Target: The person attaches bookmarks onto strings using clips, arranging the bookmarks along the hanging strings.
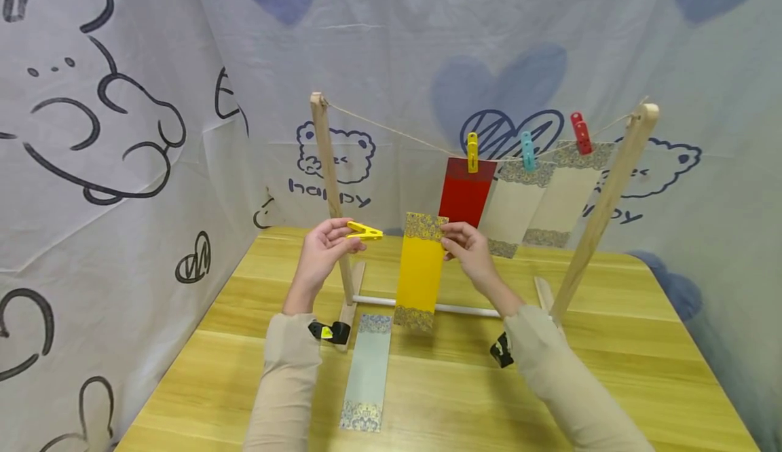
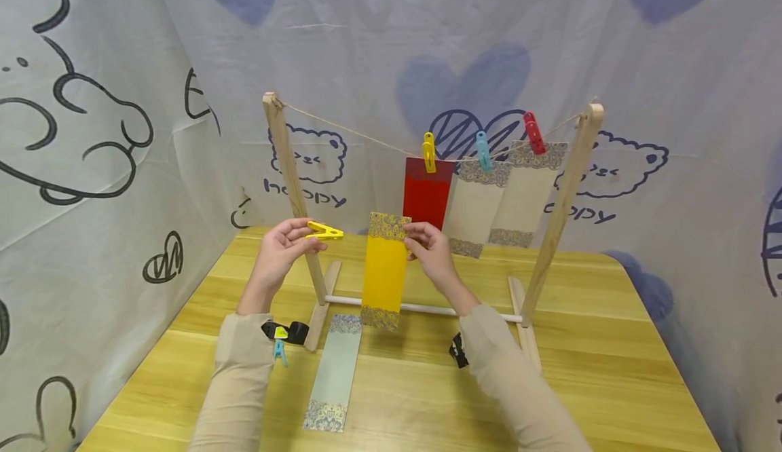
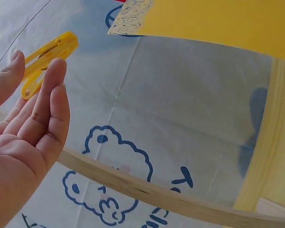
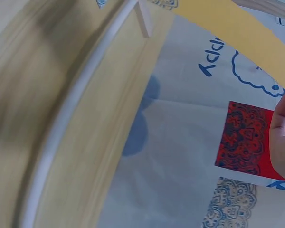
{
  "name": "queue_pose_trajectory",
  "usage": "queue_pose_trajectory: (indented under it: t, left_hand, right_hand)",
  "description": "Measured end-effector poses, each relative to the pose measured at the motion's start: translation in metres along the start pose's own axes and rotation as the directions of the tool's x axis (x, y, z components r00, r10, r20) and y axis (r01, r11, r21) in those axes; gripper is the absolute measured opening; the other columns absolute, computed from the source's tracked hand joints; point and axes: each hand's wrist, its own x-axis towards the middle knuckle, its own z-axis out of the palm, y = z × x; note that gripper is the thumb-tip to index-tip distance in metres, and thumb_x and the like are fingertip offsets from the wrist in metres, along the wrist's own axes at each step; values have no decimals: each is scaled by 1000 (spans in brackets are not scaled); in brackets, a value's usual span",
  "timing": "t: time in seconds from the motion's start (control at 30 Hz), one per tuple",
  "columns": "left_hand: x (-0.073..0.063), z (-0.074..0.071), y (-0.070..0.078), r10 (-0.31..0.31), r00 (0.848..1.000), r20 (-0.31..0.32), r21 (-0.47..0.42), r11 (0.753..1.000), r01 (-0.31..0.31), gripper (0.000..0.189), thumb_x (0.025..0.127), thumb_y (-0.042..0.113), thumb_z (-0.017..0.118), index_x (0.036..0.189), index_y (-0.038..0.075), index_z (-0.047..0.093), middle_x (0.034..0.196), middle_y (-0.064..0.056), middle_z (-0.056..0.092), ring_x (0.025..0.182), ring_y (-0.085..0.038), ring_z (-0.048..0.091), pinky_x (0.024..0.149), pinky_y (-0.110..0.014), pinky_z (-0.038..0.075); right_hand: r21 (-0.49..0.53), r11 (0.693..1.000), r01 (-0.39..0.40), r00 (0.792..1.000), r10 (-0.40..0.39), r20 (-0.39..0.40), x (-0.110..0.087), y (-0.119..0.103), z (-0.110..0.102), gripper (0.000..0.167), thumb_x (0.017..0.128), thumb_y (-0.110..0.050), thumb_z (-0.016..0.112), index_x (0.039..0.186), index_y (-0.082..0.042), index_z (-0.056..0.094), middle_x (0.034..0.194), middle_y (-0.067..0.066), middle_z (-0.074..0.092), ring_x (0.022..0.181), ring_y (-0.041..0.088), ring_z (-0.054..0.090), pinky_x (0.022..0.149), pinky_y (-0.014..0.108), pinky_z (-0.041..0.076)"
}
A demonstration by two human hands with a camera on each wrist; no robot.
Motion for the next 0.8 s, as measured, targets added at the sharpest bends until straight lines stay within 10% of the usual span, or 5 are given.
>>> queue_pose_trajectory:
  t: [0.8]
  left_hand:
    - [35,19,29,66,997,-50,54,997,-63,35,82,-3,61,114,-10,49,103,-28,57,67,-10,63,63,-23,51]
  right_hand:
    - [-56,994,91,996,-91,9,29,-28,7,24,86,8,52,110,13,52,97,12,59,68,18,53,59,26,52]
